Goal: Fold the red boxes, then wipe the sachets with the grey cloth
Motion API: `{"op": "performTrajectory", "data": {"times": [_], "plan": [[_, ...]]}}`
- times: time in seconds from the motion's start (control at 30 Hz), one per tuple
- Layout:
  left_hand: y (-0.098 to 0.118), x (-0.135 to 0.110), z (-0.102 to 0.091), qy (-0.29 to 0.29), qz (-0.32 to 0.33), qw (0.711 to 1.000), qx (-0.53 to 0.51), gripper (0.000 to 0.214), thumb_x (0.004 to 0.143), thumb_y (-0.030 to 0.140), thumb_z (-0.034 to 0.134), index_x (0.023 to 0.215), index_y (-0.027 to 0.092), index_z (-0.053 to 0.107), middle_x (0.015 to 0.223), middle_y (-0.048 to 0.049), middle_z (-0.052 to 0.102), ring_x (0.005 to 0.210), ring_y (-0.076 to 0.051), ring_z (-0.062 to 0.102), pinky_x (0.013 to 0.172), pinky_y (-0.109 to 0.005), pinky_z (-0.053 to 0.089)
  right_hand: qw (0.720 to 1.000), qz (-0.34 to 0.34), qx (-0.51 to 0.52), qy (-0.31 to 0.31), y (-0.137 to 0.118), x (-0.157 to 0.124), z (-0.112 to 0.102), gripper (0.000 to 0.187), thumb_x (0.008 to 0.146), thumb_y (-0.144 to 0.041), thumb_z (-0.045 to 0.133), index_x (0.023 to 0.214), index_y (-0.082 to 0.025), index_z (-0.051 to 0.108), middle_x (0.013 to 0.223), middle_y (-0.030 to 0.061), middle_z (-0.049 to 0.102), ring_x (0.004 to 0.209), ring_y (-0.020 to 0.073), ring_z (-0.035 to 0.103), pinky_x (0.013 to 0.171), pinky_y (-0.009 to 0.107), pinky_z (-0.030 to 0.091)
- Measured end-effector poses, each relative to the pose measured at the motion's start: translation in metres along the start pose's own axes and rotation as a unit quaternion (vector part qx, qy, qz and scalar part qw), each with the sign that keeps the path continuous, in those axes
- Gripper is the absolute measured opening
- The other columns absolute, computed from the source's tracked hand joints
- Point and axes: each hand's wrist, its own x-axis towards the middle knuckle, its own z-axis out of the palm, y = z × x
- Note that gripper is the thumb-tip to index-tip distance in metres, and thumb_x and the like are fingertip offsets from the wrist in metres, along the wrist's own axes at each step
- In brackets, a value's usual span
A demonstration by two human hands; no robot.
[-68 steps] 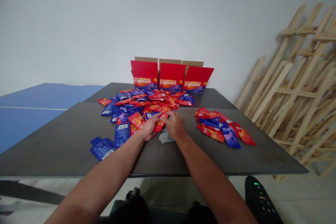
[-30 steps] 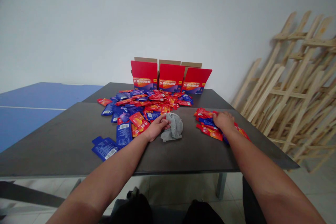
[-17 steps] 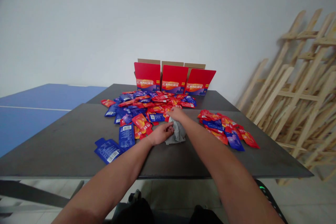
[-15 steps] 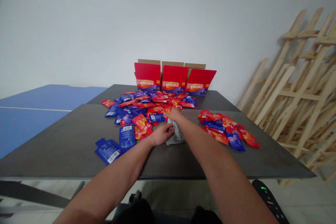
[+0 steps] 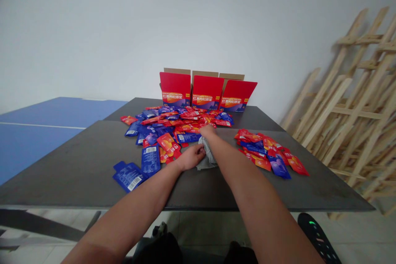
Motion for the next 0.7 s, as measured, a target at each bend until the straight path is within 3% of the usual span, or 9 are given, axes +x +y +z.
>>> {"op": "performTrajectory", "data": {"times": [0.1, 0.23, 0.3, 0.4, 0.5, 0.57, 0.63, 0.7], "plan": [[-0.004, 0.000, 0.002, 0.000, -0.007, 0.999, -0.043, 0.008, 0.082, 0.024, 0.052, 0.078, 0.018, 0.055, 0.063, 0.0031, 0.047, 0.058, -0.011, 0.041, 0.054, -0.024, 0.031, 0.994, 0.051, 0.086, 0.039, 0.003, 0.006, -0.007, 0.004, 0.083, -0.013, 0.061, 0.087, -0.014, 0.062, 0.062, 0.0010, 0.062, 0.064, 0.0159, 0.065, 0.062, 0.027, 0.055], [-0.008, 0.002, 0.007, 0.055, -0.051, 0.984, -0.160, 0.023, 0.081, 0.023, 0.058, 0.104, 0.018, 0.055, 0.072, 0.0005, 0.061, 0.059, -0.012, 0.052, 0.054, -0.022, 0.038, 0.979, 0.061, 0.176, 0.085, 0.002, 0.003, -0.026, 0.008, 0.083, -0.012, 0.056, 0.088, -0.017, 0.058, 0.064, -0.0012, 0.064, 0.060, 0.0118, 0.064, 0.061, 0.024, 0.056], [-0.007, 0.004, 0.007, 0.098, -0.086, 0.962, -0.239, 0.025, 0.084, 0.027, 0.058, 0.106, 0.018, 0.052, 0.073, -0.0002, 0.064, 0.055, -0.011, 0.054, 0.053, -0.022, 0.040, 0.970, 0.014, 0.217, 0.112, 0.002, -0.009, -0.035, 0.012, 0.083, -0.015, 0.055, 0.094, -0.018, 0.060, 0.079, 0.0012, 0.070, 0.069, 0.0121, 0.067, 0.069, 0.026, 0.057], [0.000, 0.007, -0.003, 0.119, -0.134, 0.903, -0.390, 0.035, 0.090, 0.050, 0.048, 0.100, 0.017, 0.052, 0.066, -0.0016, 0.063, 0.047, -0.010, 0.053, 0.047, -0.020, 0.037, 0.960, -0.124, 0.201, 0.148, 0.007, -0.041, -0.044, 0.022, 0.079, -0.022, 0.062, 0.101, -0.019, 0.064, 0.098, 0.0053, 0.072, 0.088, 0.0187, 0.069, 0.084, 0.036, 0.055], [0.009, 0.004, -0.017, 0.015, -0.166, 0.824, -0.541, 0.068, 0.086, 0.074, 0.031, 0.099, 0.013, 0.057, 0.077, -0.0124, 0.069, 0.059, -0.016, 0.063, 0.053, -0.024, 0.046, 0.960, -0.239, 0.030, 0.143, 0.020, -0.079, -0.045, 0.026, 0.082, -0.023, 0.057, 0.105, -0.022, 0.069, 0.109, 0.0061, 0.072, 0.106, 0.0229, 0.065, 0.098, 0.043, 0.048], [0.014, 0.000, -0.023, -0.058, -0.176, 0.789, -0.586, 0.076, 0.084, 0.076, 0.029, 0.107, 0.010, 0.060, 0.090, -0.0181, 0.070, 0.075, -0.023, 0.069, 0.064, -0.031, 0.052, 0.943, -0.306, -0.050, 0.120, 0.031, -0.096, -0.043, 0.029, 0.085, -0.020, 0.052, 0.107, -0.023, 0.070, 0.115, 0.0057, 0.070, 0.113, 0.0226, 0.061, 0.103, 0.043, 0.044], [0.016, -0.004, -0.024, -0.091, -0.188, 0.777, -0.594, 0.062, 0.089, 0.063, 0.041, 0.114, 0.010, 0.060, 0.096, -0.0178, 0.071, 0.084, -0.026, 0.069, 0.070, -0.036, 0.054, 0.924, -0.359, -0.081, 0.100, 0.041, -0.104, -0.039, 0.031, 0.087, -0.020, 0.049, 0.109, -0.023, 0.070, 0.118, 0.0062, 0.069, 0.117, 0.0217, 0.060, 0.105, 0.043, 0.044], [0.015, -0.006, -0.022, -0.084, -0.194, 0.779, -0.590, 0.040, 0.089, 0.039, 0.055, 0.118, 0.011, 0.059, 0.096, -0.0144, 0.072, 0.083, -0.024, 0.070, 0.072, -0.034, 0.054, 0.912, -0.394, -0.078, 0.084, 0.048, -0.104, -0.037, 0.032, 0.089, -0.022, 0.046, 0.110, -0.022, 0.070, 0.119, 0.0066, 0.069, 0.119, 0.0206, 0.059, 0.105, 0.041, 0.045]]}}
